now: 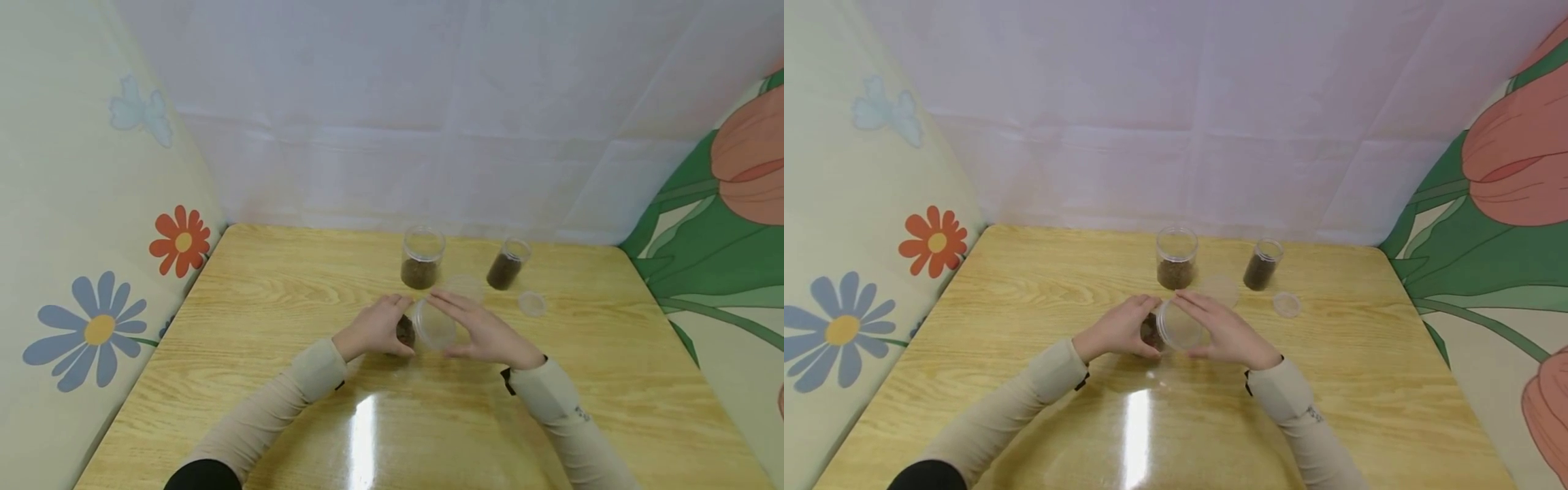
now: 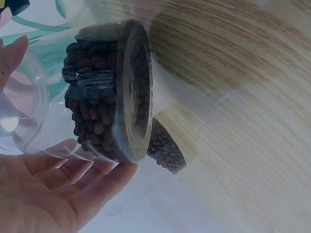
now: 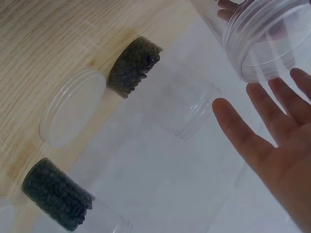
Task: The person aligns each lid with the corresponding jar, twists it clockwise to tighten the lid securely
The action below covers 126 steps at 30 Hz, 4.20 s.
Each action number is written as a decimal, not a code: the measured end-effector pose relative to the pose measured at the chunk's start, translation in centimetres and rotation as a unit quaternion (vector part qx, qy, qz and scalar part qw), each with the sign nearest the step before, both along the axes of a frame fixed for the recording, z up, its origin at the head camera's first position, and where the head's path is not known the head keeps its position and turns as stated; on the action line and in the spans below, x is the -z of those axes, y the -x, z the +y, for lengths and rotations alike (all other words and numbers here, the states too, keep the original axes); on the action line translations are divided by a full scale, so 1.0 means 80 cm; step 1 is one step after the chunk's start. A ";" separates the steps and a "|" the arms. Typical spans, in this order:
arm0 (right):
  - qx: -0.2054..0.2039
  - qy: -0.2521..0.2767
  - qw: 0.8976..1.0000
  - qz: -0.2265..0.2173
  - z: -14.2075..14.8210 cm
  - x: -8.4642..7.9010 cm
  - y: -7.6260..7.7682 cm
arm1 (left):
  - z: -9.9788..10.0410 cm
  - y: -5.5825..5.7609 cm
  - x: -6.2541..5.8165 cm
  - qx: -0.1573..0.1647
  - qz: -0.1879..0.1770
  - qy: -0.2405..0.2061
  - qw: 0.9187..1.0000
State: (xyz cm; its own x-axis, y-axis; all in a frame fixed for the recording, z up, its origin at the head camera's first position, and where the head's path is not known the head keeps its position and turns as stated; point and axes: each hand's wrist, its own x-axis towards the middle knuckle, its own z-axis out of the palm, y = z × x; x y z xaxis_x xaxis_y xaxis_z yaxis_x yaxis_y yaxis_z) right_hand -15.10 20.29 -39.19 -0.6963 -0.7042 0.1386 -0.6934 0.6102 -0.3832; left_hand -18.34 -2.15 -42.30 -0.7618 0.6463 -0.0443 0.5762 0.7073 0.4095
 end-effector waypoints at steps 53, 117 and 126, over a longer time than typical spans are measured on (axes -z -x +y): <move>0.039 -0.014 0.999 0.024 0.003 0.009 -0.010 | 0.000 -0.010 0.014 0.001 0.008 -0.018 1.000; -0.042 0.010 0.994 0.100 0.002 0.012 0.007 | 0.004 -0.003 0.007 0.019 0.011 -0.011 1.000; -0.031 0.024 0.993 0.114 -0.002 0.014 0.005 | 0.001 -0.005 0.009 0.020 0.027 -0.005 0.999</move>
State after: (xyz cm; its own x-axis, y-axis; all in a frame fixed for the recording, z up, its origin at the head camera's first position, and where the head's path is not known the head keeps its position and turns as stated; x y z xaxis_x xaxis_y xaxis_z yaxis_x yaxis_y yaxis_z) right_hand -15.49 20.11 -40.28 -0.5987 -0.7328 0.3232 -0.8009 0.5487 -0.2397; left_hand -17.91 -2.09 -43.00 -0.7364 0.6766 0.0019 0.6253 0.6794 0.3839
